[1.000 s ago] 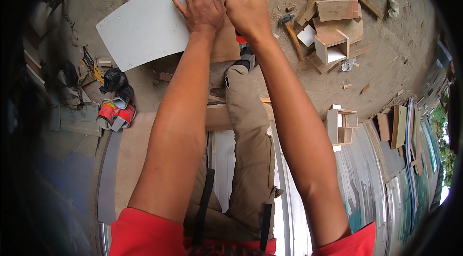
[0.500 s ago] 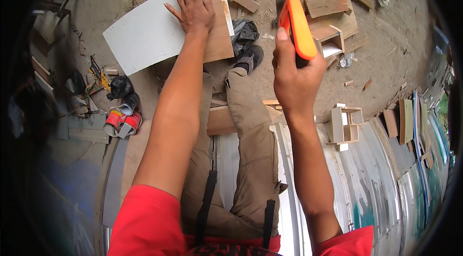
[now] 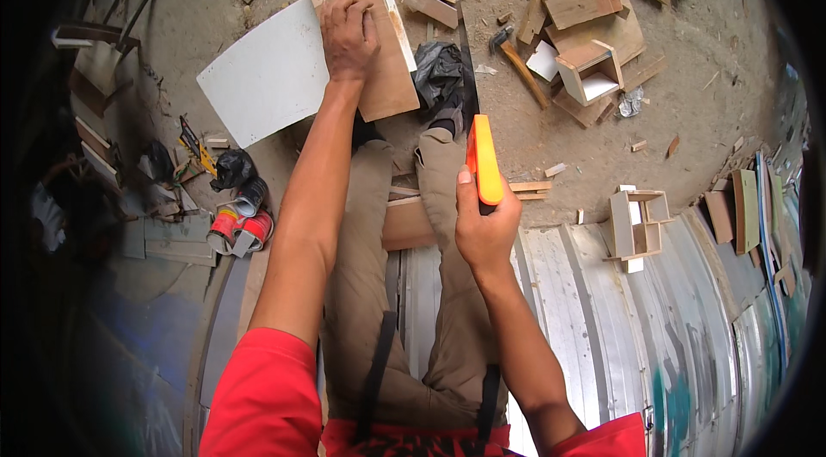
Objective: The person sits on the floor and assembles a small wooden box by fitting pieces together and tapping them with a hammer. They then use a hand saw to cut a piece of plywood, adjusting the wood and sawing through it.
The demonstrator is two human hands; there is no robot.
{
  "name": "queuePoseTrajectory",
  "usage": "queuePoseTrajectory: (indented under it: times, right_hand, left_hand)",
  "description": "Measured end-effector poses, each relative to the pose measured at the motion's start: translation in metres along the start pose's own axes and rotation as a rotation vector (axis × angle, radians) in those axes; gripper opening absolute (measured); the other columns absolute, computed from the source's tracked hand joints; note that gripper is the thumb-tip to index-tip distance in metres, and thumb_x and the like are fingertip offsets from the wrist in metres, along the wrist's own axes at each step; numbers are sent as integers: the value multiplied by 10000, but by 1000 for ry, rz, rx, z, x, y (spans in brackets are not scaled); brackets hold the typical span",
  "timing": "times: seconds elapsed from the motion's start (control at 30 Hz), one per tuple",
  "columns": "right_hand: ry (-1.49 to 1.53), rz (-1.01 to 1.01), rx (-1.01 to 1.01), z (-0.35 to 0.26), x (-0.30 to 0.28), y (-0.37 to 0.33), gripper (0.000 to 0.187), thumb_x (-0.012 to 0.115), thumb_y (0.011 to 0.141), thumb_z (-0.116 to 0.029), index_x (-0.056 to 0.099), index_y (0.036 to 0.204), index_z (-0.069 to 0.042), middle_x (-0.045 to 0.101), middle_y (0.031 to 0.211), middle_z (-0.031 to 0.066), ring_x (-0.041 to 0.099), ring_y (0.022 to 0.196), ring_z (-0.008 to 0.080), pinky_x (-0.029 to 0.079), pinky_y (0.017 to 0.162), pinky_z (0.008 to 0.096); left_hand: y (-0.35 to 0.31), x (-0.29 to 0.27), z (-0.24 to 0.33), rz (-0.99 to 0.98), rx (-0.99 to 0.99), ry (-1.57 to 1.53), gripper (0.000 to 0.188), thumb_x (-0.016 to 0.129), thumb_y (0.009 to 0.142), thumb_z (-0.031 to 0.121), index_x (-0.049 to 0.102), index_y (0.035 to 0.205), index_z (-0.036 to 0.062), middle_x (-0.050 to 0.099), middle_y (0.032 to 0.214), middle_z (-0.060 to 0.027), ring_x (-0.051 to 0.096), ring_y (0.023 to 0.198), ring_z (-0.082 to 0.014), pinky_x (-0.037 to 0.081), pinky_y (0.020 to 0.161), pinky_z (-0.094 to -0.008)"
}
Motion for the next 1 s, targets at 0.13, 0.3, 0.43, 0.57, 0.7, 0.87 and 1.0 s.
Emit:
queuePoseTrajectory:
  times: [0.13, 0.3, 0.43, 0.57, 0.7, 0.87, 1.0]
  right_hand:
    - [-37, 4, -114, -14, 6, 3, 217, 687, 917, -148, 590, 794, 2, 511, 576, 23, 463, 528, 82, 378, 490, 287]
    - [-58, -37, -194, -26, 16, 4, 201, 693, 900, -119, 579, 784, -1, 527, 563, 49, 479, 479, 115, 392, 474, 302]
    - [-91, -112, -241, -43, 24, 5, 155, 687, 885, -90, 588, 810, 3, 568, 584, 79, 575, 485, 171, 447, 491, 312]
    - [-59, -166, -244, -53, 37, 6, 121, 685, 880, -77, 606, 843, 7, 579, 593, 79, 610, 500, 174, 463, 493, 307]
    - [-64, -205, -286, -60, 53, 16, 108, 683, 879, -69, 612, 850, 7, 581, 592, 81, 608, 493, 177, 460, 486, 308]
    - [-77, -223, -234, -63, 65, 24, 117, 682, 879, -70, 604, 837, 7, 585, 594, 84, 605, 493, 188, 460, 490, 311]
    - [-153, -259, -100, -54, 66, 19, 108, 683, 878, -71, 615, 848, 8, 601, 614, 94, 621, 511, 210, 477, 511, 315]
  left_hand:
    - [14, 3, 2, -4, -98, -9, 381, 589, 899, 110, 585, 1280, 116, 547, 1345, -120, 456, 1310, -339, 284, 1166, -491]
    - [16, 18, 7, 31, 35, 141, 536, 491, 937, 204, 406, 1453, 82, 389, 1520, -108, 301, 1450, -281, 180, 1217, -482]
    - [18, 25, 2, -67, -30, 124, 602, 451, 946, 236, 322, 1517, 95, 300, 1588, -91, 211, 1501, -253, 113, 1235, -484]
    - [16, 25, 4, -74, -47, 173, 611, 461, 944, 234, 305, 1521, 106, 282, 1594, -75, 210, 1499, -249, 115, 1236, -478]
    - [19, 29, 0, -92, -71, 242, 613, 472, 967, 248, 259, 1535, 158, 234, 1611, -28, 203, 1501, -215, 127, 1238, -467]
    - [18, 29, 2, -144, -108, 270, 631, 501, 983, 268, 207, 1539, 214, 194, 1623, 11, 187, 1506, -179, 141, 1241, -446]
    - [18, 32, -1, -172, -92, 240, 630, 469, 988, 271, 195, 1552, 205, 173, 1638, 1, 171, 1512, -182, 120, 1243, -452]
Point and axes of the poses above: each hand's wrist, its own y-axis towards the middle knuckle, its own x-axis out of the palm, z = x × y, the point moved 7 cm from there along y, towards the middle knuckle
